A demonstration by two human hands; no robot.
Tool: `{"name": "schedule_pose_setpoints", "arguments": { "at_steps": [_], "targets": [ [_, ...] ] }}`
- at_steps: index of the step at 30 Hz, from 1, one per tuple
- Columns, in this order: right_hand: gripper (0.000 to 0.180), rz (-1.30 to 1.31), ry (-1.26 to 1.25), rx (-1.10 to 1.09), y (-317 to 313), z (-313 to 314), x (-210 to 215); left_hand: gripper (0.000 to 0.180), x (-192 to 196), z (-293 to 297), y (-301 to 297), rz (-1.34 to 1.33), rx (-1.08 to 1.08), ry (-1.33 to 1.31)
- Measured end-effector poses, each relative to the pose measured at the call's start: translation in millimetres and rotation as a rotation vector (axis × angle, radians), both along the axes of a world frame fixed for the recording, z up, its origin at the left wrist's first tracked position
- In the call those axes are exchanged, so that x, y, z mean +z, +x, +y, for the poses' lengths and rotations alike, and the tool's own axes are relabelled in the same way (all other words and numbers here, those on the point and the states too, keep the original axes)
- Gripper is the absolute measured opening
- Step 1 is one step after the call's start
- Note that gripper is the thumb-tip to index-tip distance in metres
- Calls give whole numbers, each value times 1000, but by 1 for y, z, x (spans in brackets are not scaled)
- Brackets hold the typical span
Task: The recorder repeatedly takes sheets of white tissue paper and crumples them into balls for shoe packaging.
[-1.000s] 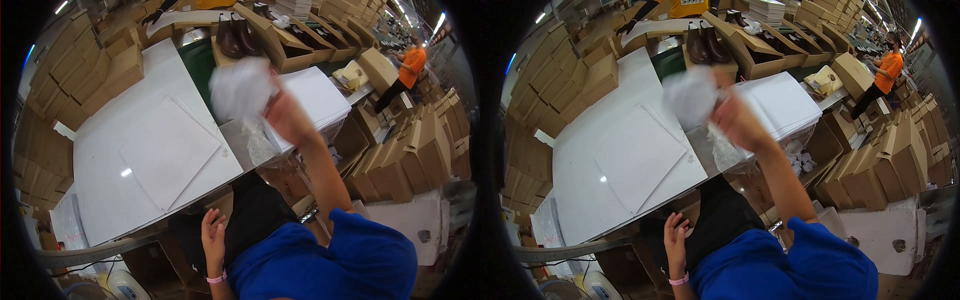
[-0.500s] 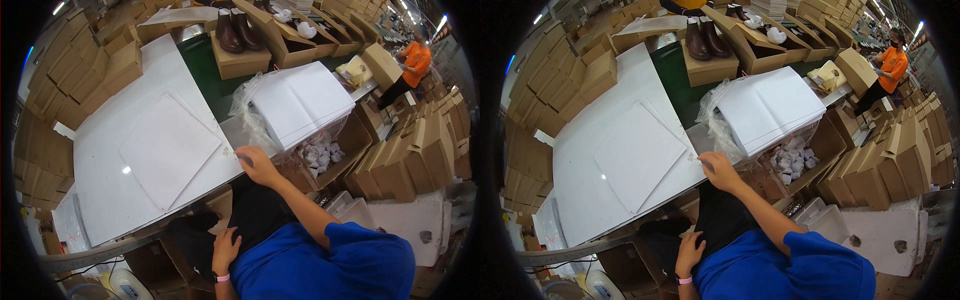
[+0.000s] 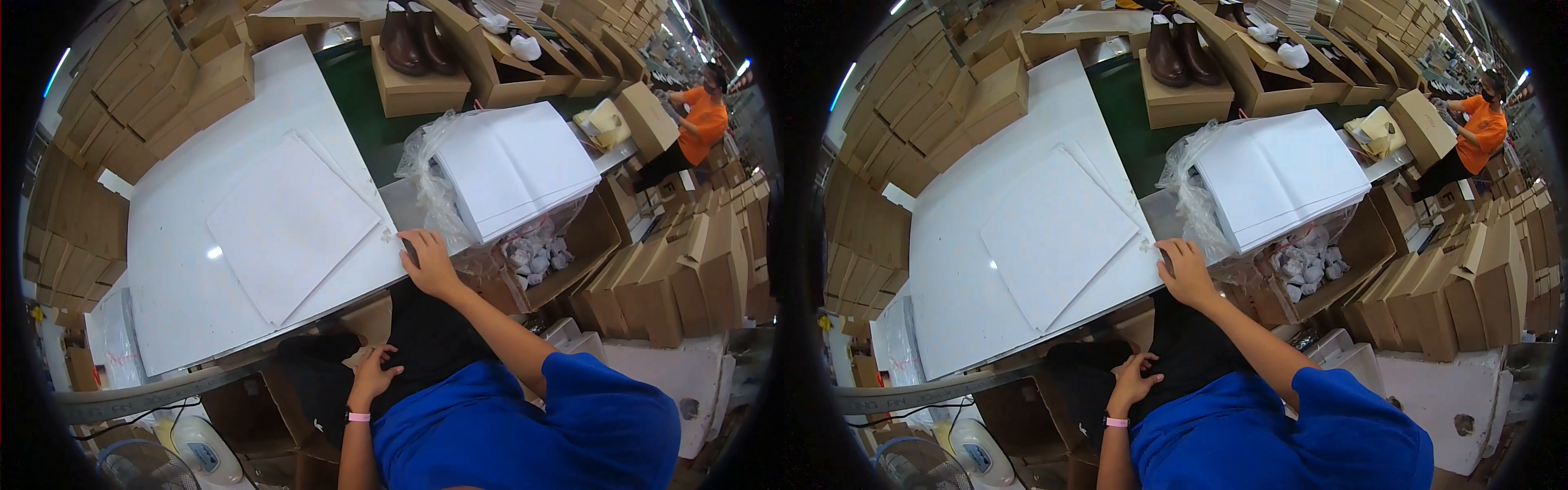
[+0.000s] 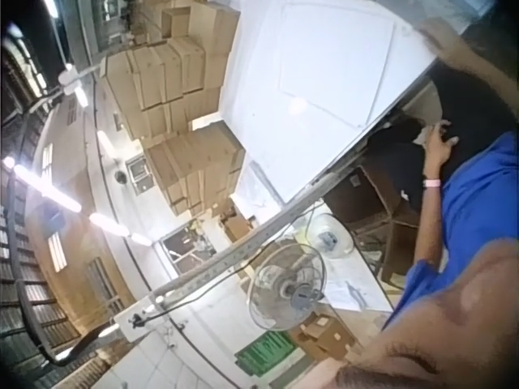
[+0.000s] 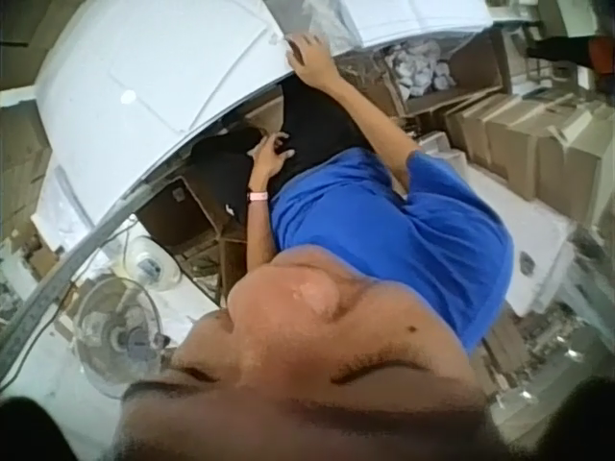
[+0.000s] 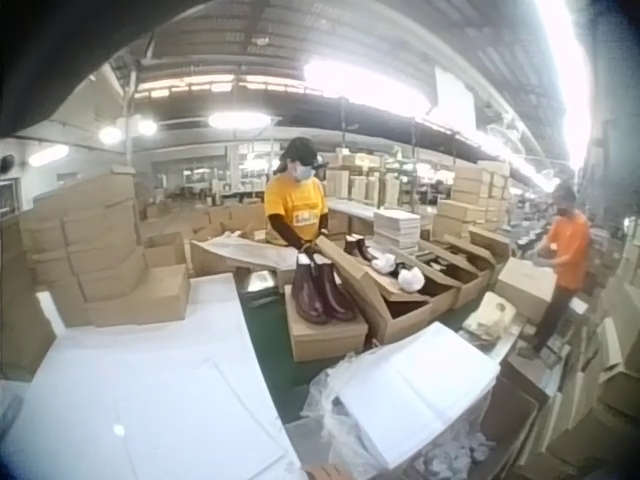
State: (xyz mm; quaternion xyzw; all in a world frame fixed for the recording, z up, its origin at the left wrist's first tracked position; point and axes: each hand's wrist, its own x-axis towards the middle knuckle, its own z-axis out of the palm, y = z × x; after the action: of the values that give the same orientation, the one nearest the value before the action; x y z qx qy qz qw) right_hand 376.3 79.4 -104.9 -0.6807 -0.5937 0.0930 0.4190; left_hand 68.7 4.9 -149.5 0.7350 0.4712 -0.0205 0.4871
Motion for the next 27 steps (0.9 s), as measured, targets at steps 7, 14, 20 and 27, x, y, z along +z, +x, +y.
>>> {"name": "schedule_pose_setpoints", "arguments": {
  "at_steps": [7,14,20,27],
  "targets": [
    [45,-116,42,-129,-19,-6,-8,59,-30,2,-13,-212,112,-82],
    [46,-136,65,-140,-19,-4,-7,55,-31,14,-8,-208,68,-194],
    [42,18,-24,-6,12,13,11,54,-11,36,-4,-159,-89,-247],
    [39,597,-138,-214,186,130,102,59,165,204,76,-720,-114,-453]
  ]
}}
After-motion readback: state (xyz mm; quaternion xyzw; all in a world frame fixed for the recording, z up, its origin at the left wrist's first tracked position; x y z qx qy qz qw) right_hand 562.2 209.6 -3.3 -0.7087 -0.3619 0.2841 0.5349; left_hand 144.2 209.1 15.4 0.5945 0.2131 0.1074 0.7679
